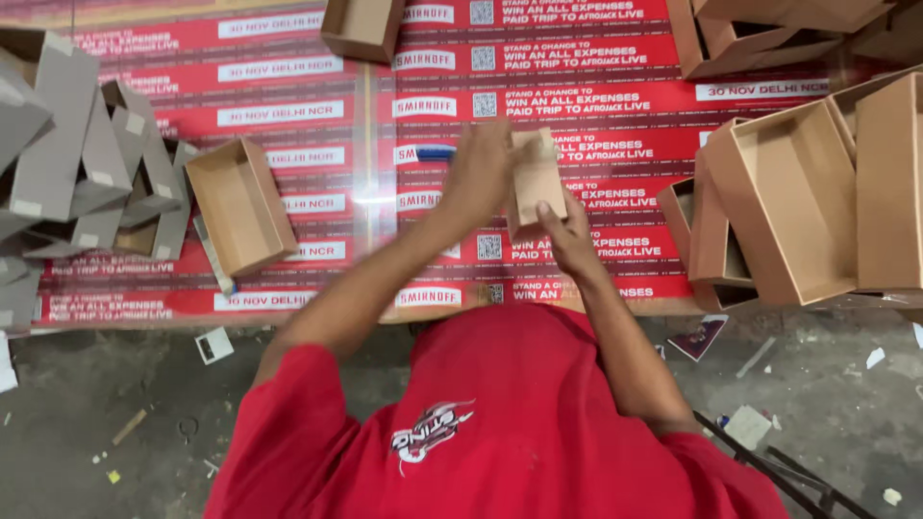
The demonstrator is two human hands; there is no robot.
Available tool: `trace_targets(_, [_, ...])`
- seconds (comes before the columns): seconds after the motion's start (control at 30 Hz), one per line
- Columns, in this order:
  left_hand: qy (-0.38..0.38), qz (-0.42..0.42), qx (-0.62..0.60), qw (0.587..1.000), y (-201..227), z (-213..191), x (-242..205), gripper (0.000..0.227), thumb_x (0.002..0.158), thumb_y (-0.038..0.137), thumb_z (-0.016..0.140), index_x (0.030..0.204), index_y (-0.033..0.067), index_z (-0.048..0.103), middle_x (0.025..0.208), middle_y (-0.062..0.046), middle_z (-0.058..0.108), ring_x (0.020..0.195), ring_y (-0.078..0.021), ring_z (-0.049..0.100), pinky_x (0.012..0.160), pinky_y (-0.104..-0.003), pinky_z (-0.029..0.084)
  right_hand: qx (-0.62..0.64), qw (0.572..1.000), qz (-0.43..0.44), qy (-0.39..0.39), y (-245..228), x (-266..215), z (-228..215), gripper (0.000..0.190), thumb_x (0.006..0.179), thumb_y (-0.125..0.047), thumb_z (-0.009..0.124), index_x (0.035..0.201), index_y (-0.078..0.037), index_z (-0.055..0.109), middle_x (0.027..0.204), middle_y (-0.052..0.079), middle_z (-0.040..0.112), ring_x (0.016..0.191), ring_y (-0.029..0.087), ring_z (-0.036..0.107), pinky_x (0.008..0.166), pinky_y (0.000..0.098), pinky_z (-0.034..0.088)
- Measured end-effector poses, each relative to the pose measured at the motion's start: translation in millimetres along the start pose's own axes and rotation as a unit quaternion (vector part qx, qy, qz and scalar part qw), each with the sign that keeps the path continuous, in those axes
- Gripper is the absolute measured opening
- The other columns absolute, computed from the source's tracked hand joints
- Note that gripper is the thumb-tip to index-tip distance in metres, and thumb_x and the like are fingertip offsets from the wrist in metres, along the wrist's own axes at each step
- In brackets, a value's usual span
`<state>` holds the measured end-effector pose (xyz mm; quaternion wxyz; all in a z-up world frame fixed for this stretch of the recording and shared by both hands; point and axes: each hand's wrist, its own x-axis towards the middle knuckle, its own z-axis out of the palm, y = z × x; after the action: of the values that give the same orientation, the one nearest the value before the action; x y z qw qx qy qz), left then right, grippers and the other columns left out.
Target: The person repeatedly sands the edges and surfaces of small rectangular cardboard pieces using a sanding block. They handle each piece one at a time, turning it over to sand multiple sides, then place the sanded pieces into a larger cardboard box.
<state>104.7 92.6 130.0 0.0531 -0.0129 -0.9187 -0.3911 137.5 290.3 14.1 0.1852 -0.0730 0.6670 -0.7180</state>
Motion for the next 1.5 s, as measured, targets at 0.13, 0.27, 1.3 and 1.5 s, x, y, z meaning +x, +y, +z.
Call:
trace_targets(0.13, [0.128, 0.169, 0.086, 0.974, -35, -18, 34, 0.017, 0.09, 0.009, 0.071, 0.106, 0.008, 0.075, 0.088, -0.018, 0.059, 0.084, -0.031, 0.058, 0.073, -0.048, 0.046, 0.018, 0.996, -0.06, -0.056, 8, -10, -6, 0.057, 0.094, -0.038, 0.074, 0.132, 0.002, 0.06, 0.111, 0.012, 0.07, 0.104, 0.02, 0.068, 0.092, 0.0382, 0.061])
trace_targets(0.27, [-0.049, 0.188, -0.003, 0.981, -44, 2, -3, 0.019, 0.076, 0.004, 0.076, 0.095, 0.0028, 0.076, 0.093, -0.02, 0.066, 0.089, -0.0339, 0.064, 0.078, -0.047, 0.053, -0.07, 0.995, 0.027, -0.06, 40, -13, -18, 0.04, 0.094, -0.02, 0.073, 0.126, 0.001, 0.061, 0.107, 0.011, 0.072, 0.091, 0.017, 0.067, 0.076, 0.0333, 0.055])
trace_targets(1.3, [-0.173, 0.309, -0.036, 0.935, -53, 30, -152, 0.04, 0.084, -0.003, 0.058, 0.118, 0.0057, 0.076, 0.093, -0.017, 0.058, 0.094, -0.037, 0.059, 0.085, -0.05, 0.046, -0.401, 0.886, -0.22, -0.073, -16, -35, -11, 0.025, 0.087, 0.0, 0.068, 0.112, -0.007, 0.07, 0.105, 0.009, 0.071, 0.1, 0.031, 0.066, 0.087, 0.042, 0.054])
trace_targets(1.5, [-0.032, 0.062, -0.017, 0.997, -93, 32, -181, 0.043, 0.082, -0.008, 0.061, 0.121, 0.0023, 0.073, 0.085, -0.015, 0.055, 0.086, -0.0342, 0.055, 0.078, -0.046, 0.045, -0.663, 0.712, -0.214, -0.086, -184, -96, -35, 0.03, 0.075, -0.008, 0.068, 0.105, -0.01, 0.074, 0.11, 0.002, 0.072, 0.095, 0.03, 0.06, 0.084, 0.044, 0.047])
